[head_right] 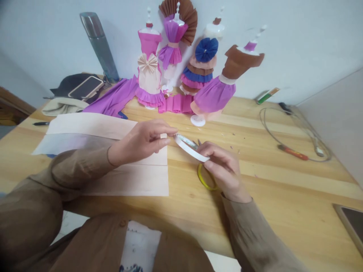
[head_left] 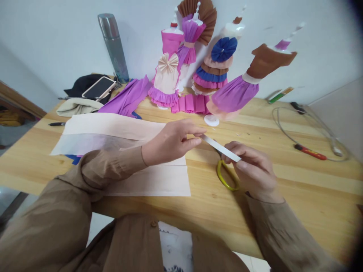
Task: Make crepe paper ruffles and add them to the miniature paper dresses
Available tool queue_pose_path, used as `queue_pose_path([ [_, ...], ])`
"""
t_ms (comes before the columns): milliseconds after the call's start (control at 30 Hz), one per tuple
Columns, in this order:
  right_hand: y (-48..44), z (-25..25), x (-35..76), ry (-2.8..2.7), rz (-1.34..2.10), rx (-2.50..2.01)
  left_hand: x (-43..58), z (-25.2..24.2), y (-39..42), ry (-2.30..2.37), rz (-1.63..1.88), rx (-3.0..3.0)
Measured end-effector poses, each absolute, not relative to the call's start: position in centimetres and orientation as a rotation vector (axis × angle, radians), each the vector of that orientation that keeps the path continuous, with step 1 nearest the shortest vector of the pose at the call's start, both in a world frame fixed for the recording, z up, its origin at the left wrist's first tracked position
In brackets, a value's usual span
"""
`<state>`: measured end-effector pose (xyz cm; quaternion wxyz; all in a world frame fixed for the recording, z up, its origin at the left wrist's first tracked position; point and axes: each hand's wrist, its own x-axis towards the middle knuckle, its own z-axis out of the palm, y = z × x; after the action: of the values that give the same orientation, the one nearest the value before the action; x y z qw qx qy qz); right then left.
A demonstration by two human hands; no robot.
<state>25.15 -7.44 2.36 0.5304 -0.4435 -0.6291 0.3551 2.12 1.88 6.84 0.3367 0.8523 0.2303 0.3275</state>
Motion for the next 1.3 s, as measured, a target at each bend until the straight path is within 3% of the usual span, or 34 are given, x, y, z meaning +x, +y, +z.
queue_pose_path([
  [200, -7.5, 1.6, 25.4, -1.531, 0.725, -1.056, 2.2, 7.0, -0.3, 0.754, 0.665, 2.682],
  [367, -7.7, 2.0, 24.7, -1.621, 0.509, -1.129, 2.5, 7.0, -1.6, 0.903, 0.36, 2.771],
  [500, -8.0, 2.6, 23.9, -1.644, 0.346, -1.192, 2.7, 6.4, -2.2, 0.966, 0.318, 2.758],
  [633, -7.6, 2.2, 24.1, -1.401, 0.645, -0.985, 2.3, 6.6, -1.7, 0.83, 0.57, 2.625],
  [767, -7.0, 1.7, 24.4, -1.282, 0.877, -0.825, 2.1, 6.9, 0.0, 0.705, 0.932, 2.106],
  [1000, -6.9, 0.6, 24.0, -1.222, 1.116, -0.721, 2.7, 5.9, 2.1, 0.319, 0.47, 1.509],
  [1300, -6.8, 0.0, 24.1, -1.232, 1.224, -0.665, 1.9, 7.0, 1.8, 0.389, 0.503, 1.323],
])
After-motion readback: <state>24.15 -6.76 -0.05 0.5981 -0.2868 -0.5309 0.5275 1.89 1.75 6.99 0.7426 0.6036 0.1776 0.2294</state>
